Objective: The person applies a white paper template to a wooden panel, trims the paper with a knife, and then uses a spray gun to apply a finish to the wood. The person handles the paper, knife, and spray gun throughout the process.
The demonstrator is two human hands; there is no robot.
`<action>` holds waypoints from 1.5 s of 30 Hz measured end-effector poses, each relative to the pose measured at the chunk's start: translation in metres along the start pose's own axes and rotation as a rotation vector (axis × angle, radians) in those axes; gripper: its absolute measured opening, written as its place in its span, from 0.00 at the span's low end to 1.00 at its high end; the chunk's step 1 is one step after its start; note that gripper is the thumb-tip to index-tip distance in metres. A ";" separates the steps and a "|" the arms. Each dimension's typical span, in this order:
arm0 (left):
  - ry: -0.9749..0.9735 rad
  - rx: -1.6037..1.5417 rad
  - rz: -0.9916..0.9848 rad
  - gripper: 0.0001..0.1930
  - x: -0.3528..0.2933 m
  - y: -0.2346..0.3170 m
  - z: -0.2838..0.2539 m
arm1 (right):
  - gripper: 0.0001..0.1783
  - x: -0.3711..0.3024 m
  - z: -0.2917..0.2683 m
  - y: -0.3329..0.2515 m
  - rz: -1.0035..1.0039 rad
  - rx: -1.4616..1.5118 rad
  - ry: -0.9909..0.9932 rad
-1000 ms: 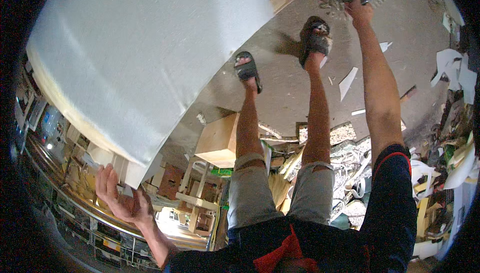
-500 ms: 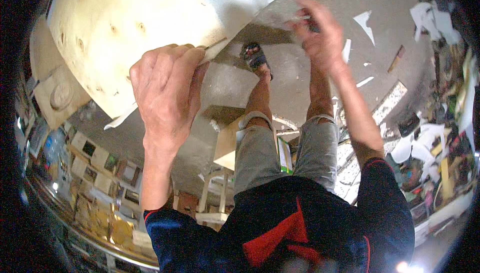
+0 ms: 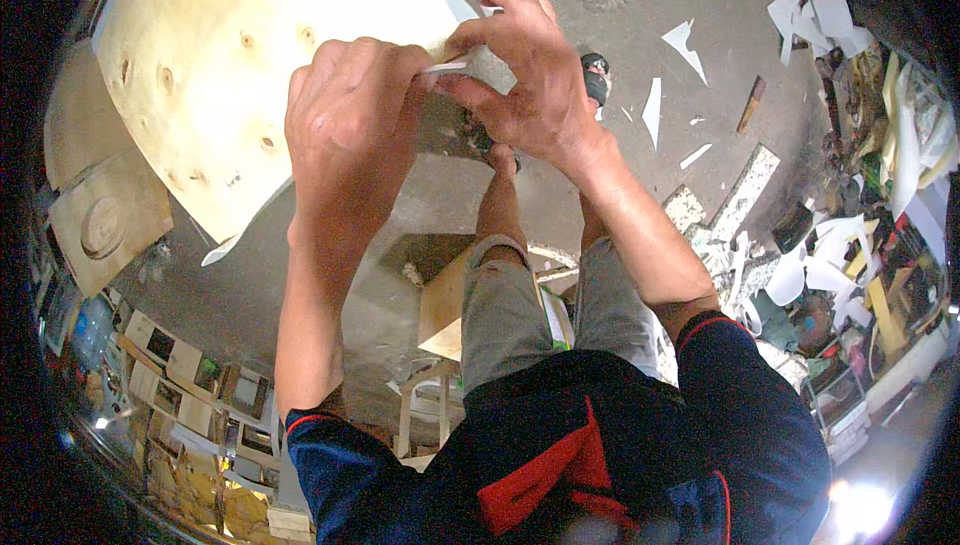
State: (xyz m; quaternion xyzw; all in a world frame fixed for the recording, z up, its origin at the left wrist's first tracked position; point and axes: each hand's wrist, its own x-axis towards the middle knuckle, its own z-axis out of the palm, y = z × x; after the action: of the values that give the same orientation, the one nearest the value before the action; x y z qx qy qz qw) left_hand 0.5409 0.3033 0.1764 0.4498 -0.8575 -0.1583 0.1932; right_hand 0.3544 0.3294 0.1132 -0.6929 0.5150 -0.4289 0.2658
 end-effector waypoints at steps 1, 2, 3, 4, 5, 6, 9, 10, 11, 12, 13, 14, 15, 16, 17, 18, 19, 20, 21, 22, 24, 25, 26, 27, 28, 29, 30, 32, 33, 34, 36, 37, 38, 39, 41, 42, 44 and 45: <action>0.026 -0.024 0.006 0.08 0.000 -0.002 0.002 | 0.25 0.001 0.001 0.000 -0.006 0.006 -0.001; 0.051 -0.047 0.011 0.07 0.000 -0.003 0.005 | 0.25 0.003 0.002 0.001 -0.013 0.013 -0.002; 0.076 -0.068 0.001 0.07 0.000 -0.005 0.008 | 0.25 0.005 0.003 0.002 -0.025 0.015 -0.001; 0.099 -0.089 -0.011 0.06 0.001 -0.007 0.011 | 0.24 0.006 0.004 0.004 -0.035 0.017 -0.001; 0.120 -0.108 -0.025 0.06 0.001 -0.008 0.014 | 0.24 0.008 0.004 0.006 -0.044 0.020 -0.001; 0.135 -0.094 -0.039 0.05 0.002 -0.010 0.017 | 0.20 0.009 0.006 0.008 -0.048 0.015 0.026; 0.164 -0.058 -0.088 0.03 0.005 -0.012 0.026 | 0.15 0.005 0.009 0.007 0.094 0.118 0.099; 0.168 -0.047 -0.104 0.04 0.006 -0.013 0.029 | 0.17 -0.001 0.013 0.002 0.093 0.020 0.167; 0.175 -0.040 -0.119 0.04 0.007 -0.014 0.030 | 0.21 -0.011 0.017 -0.006 0.093 -0.080 0.235; 0.173 -0.053 -0.116 0.04 0.007 -0.014 0.031 | 0.25 -0.022 0.019 -0.016 0.083 -0.184 0.301; 0.180 -0.067 -0.112 0.04 0.008 -0.015 0.032 | 0.29 -0.037 0.018 -0.031 0.101 -0.213 0.209; 0.188 -0.081 -0.108 0.04 0.010 -0.016 0.032 | 0.31 -0.051 0.020 -0.045 0.116 -0.241 0.070; 0.165 -0.084 -0.124 0.05 0.011 -0.016 0.031 | 0.33 -0.065 0.025 -0.060 0.119 -0.268 -0.064; 0.139 -0.090 -0.142 0.05 0.012 -0.017 0.030 | 0.35 -0.073 0.032 -0.065 0.053 -0.269 -0.124; 0.100 -0.088 -0.168 0.06 0.013 -0.017 0.028 | 0.38 -0.080 0.038 -0.070 0.073 -0.377 -0.257; 0.118 -0.100 -0.139 0.05 0.014 -0.017 0.028 | 0.40 -0.083 0.047 -0.071 0.017 -0.460 -0.316; 0.121 -0.106 -0.117 0.05 0.016 -0.017 0.027 | 0.39 -0.085 0.054 -0.068 -0.063 -0.492 -0.305; 0.122 -0.111 -0.096 0.06 0.017 -0.018 0.026 | 0.39 -0.085 0.061 -0.066 -0.067 -0.665 -0.358; 0.111 -0.132 -0.118 0.06 0.018 -0.017 0.026 | 0.36 -0.082 0.067 -0.056 -0.097 -0.786 -0.341; 0.163 -0.138 -0.111 0.04 0.019 -0.016 0.027 | 0.35 -0.080 0.069 -0.049 -0.112 -0.821 -0.324; 0.268 -0.150 -0.097 0.04 0.020 -0.012 0.031 | 0.32 -0.076 0.071 -0.036 -0.140 -0.891 -0.288; 0.280 -0.153 -0.087 0.04 0.021 -0.012 0.031 | 0.31 -0.075 0.070 -0.032 -0.130 -0.893 -0.290; 0.290 -0.154 -0.077 0.04 0.021 -0.012 0.031 | 0.31 -0.074 0.068 -0.029 -0.120 -0.894 -0.291; 0.300 -0.154 -0.068 0.04 0.022 -0.012 0.032 | 0.30 -0.072 0.067 -0.025 -0.136 -0.875 -0.271; 0.303 -0.151 -0.058 0.04 0.022 -0.012 0.031 | 0.29 -0.069 0.065 -0.020 -0.154 -0.857 -0.250; 0.308 -0.148 -0.049 0.04 0.023 -0.012 0.031 | 0.29 -0.067 0.064 -0.016 -0.182 -0.858 -0.219; 0.314 -0.146 -0.039 0.04 0.024 -0.012 0.031 | 0.29 -0.065 0.062 -0.012 -0.170 -0.806 -0.236; 0.320 -0.157 -0.022 0.03 0.026 -0.013 0.030 | 0.29 -0.062 0.058 -0.006 -0.157 -0.740 -0.254; 0.323 -0.160 -0.013 0.03 0.027 -0.014 0.029 | 0.28 -0.061 0.056 -0.004 -0.165 -0.730 -0.262; 0.310 -0.191 -0.007 0.03 0.026 -0.015 0.027 | 0.27 -0.060 0.054 -0.003 -0.173 -0.722 -0.269; 0.294 -0.219 0.000 0.03 0.025 -0.017 0.025 | 0.26 -0.059 0.049 -0.002 -0.194 -0.744 -0.279; 0.291 -0.215 -0.002 0.03 0.026 -0.019 0.024 | 0.25 -0.058 0.046 -0.003 -0.210 -0.772 -0.281; 0.293 -0.176 -0.012 0.03 0.030 -0.022 0.026 | 0.25 -0.057 0.044 -0.003 -0.227 -0.798 -0.275; 0.265 -0.167 -0.041 0.04 0.029 -0.023 0.027 | 0.25 -0.056 0.042 -0.004 -0.243 -0.811 -0.281; 0.178 -0.178 -0.113 0.05 0.028 -0.025 0.027 | 0.27 -0.053 0.039 -0.005 -0.279 -0.845 -0.290; 0.121 -0.198 -0.158 0.06 0.026 -0.026 0.026 | 0.26 -0.052 0.038 -0.005 -0.271 -0.816 -0.284; 0.081 -0.213 -0.217 0.06 0.026 -0.026 0.027 | 0.25 -0.050 0.036 -0.005 -0.264 -0.795 -0.296; 0.059 -0.219 -0.248 0.06 0.026 -0.026 0.027 | 0.25 -0.049 0.036 -0.006 -0.247 -0.768 -0.307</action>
State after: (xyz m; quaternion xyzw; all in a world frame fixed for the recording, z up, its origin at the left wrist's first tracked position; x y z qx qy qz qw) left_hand 0.5331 0.2705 0.1465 0.5327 -0.7670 -0.2602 0.2453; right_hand 0.3833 0.3747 0.0849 -0.8537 0.5051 -0.1266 0.0089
